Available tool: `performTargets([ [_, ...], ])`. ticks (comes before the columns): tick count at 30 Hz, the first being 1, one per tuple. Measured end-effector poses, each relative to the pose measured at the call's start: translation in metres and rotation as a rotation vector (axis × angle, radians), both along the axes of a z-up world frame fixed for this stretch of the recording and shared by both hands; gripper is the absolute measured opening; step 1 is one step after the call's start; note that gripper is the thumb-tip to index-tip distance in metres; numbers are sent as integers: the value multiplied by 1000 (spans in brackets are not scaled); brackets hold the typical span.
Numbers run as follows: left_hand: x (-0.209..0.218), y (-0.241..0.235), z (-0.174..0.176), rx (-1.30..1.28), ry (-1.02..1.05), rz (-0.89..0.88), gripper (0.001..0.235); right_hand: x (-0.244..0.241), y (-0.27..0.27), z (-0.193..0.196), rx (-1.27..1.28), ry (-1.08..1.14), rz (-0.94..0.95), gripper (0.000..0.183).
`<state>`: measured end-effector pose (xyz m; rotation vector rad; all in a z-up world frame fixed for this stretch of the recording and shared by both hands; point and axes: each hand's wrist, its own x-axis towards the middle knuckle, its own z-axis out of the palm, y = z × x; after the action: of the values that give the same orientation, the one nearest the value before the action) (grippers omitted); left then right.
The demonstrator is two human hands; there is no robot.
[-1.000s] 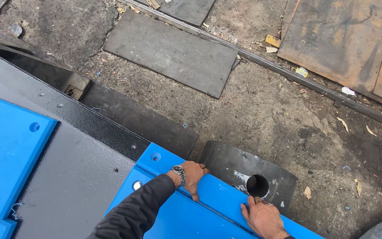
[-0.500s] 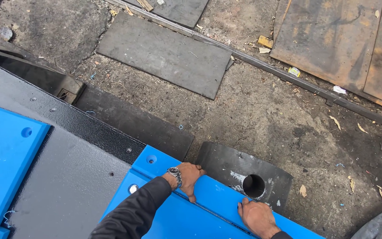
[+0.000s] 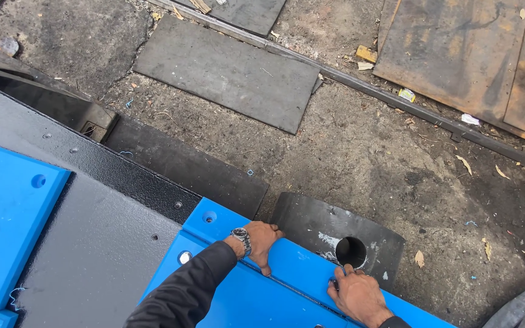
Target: Assembling and mounting blue plastic panels onto a large frame using bolts and washers.
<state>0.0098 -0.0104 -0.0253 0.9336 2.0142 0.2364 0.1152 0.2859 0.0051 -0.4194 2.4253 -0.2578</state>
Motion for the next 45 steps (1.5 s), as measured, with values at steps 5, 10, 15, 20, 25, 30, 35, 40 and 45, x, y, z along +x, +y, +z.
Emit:
performTargets([
  [5,-14,8,10,-52,-11,-1,120,8,6,-21,47,-37,-18,37],
  [10,5,9,-3,-61,-41,42,113,6,-4,7,73,-58,0,41],
  [15,8,8,-1,11,15,122,120,3,-12,1,191,-140,-20,44],
  [20,19,25,-35,13,2,323,97,-8,-13,-43,-4,-392,-505,33],
  [25,-5,23,-46,4,-46,561,76,-35,-53,-57,-825,-465,-958,43],
  [30,-26,22,-83,-19,-133,686,74,-54,-97,-103,-764,-215,-1061,18],
  [35,-34,19,-54,-29,-167,691,64,-50,-106,-109,-455,38,-675,21],
  [40,-25,-54,-49,483,-339,1475,33,-60,-123,-59,-400,-93,-573,32],
  [45,1,-137,-63,876,-482,2116,22,-76,-120,-68,-373,-143,-472,41],
])
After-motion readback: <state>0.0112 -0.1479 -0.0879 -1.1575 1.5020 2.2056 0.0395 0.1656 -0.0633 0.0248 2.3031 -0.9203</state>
